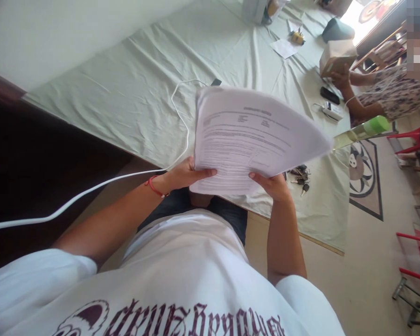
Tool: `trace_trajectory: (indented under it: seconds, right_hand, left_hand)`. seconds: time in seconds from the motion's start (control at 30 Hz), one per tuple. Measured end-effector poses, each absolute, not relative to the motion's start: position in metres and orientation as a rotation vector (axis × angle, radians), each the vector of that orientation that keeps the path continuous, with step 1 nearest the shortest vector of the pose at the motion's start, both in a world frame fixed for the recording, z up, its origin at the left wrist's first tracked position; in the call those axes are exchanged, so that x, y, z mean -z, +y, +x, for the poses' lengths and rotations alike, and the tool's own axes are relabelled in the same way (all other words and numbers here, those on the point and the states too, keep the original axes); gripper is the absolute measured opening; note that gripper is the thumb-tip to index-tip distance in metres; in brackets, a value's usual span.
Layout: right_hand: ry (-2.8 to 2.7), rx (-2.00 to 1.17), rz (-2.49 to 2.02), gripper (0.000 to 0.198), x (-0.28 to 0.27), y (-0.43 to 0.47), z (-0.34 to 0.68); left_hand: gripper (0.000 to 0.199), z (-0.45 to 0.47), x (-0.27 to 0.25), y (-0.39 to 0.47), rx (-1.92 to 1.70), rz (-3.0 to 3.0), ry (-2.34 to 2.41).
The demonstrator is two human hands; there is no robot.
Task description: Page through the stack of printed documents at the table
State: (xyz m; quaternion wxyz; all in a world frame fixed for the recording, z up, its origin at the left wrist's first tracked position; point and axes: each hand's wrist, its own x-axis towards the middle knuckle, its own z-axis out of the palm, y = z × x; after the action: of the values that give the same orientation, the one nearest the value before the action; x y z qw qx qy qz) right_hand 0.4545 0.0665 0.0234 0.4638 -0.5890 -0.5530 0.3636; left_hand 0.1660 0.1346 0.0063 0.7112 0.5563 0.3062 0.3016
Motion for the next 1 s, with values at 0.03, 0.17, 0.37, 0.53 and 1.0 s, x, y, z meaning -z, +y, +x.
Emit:
trace_trajectory:
  seconds: [0.03, 0.17, 0.37, 0.53, 1.0]
  right_hand:
    - [-1.318, -0.970, -1.443, 0.052, -0.022, 0.061, 0.453]
    - [-1.082, -1.205, -1.490, 0.045, -0.012, 0.040, 0.445]
    - [-0.946, -1.327, -1.539, 0.041, -0.010, 0.025, 0.439]
    - [-1.008, -1.448, -1.505, 0.043, -0.014, 0.024, 0.434]
    - [-0.620, -1.517, -1.527, 0.041, 0.011, -0.007, 0.416]
  left_hand:
    - [0.042, 0.168, -0.004, 0.127, -0.653, 1.136, 0.643]
    - [0.056, 0.174, 0.005, 0.097, -0.613, 0.770, 0.575]
    - [0.049, 0.174, 0.010, 0.089, -0.755, 0.645, 0.632]
    - [0.045, 0.179, 0.009, 0.093, -0.848, 0.590, 0.636]
    - [0.033, 0.174, 0.010, 0.095, -0.842, 0.392, 0.664]
